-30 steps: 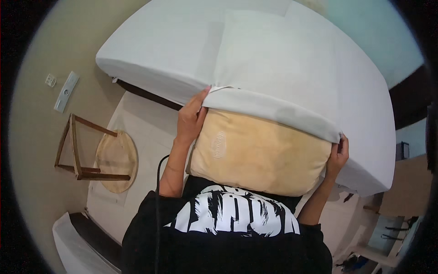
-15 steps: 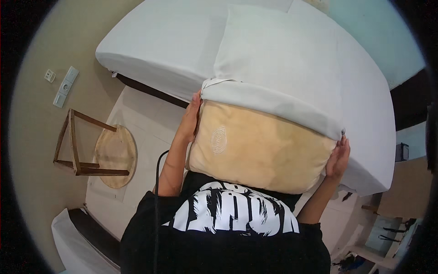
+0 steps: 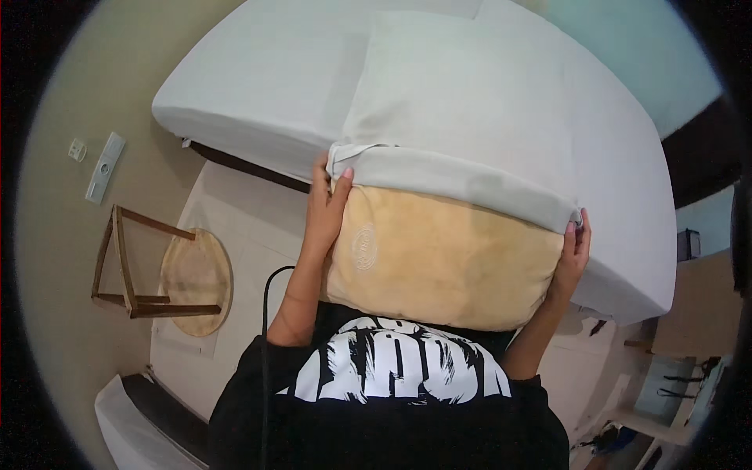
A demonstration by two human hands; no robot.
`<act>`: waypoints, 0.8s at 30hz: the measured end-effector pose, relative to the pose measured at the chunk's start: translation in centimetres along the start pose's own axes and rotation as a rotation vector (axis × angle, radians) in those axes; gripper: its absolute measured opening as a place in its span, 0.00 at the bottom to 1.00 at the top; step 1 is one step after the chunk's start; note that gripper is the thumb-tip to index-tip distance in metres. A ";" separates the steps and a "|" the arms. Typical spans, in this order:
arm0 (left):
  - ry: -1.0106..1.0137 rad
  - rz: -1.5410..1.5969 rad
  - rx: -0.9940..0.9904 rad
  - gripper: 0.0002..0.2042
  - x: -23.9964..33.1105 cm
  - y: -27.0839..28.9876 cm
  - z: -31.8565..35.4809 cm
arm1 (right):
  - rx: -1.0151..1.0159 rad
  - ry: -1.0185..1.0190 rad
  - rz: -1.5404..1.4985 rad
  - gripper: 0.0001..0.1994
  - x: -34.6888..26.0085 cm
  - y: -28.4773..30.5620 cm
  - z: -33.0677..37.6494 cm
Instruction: Putting a white pillowcase on a yellow pillow and placing it on a bed.
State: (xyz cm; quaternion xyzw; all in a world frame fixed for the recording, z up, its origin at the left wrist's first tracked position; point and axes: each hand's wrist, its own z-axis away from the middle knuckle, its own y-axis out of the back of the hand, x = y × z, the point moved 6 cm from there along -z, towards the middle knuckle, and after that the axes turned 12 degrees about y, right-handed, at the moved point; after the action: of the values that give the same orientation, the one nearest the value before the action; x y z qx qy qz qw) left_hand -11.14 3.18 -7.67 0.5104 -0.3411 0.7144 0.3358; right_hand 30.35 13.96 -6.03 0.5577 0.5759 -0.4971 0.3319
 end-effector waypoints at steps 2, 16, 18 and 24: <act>-0.582 -0.471 0.497 0.21 4.7 -0.5 3.5 | 0.136 0.453 0.383 0.20 -3.8 -0.8 0.8; -1.060 -1.103 -0.161 0.26 8.5 -17.3 8.9 | -0.536 0.899 0.940 0.17 -10.6 -11.6 3.8; -1.167 -1.165 -0.181 0.26 8.1 -17.1 9.5 | -0.567 0.919 0.938 0.17 -10.5 -10.9 4.3; -1.196 -1.205 -0.199 0.22 8.5 -17.4 10.3 | -0.512 0.899 0.767 0.16 -10.9 -8.9 4.4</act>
State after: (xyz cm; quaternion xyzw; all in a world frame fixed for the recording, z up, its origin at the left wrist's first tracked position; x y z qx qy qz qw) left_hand 6.26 5.17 5.50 0.8642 -0.1925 -0.0089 0.4649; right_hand 22.62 7.41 4.77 0.7811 0.5189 0.0921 0.3350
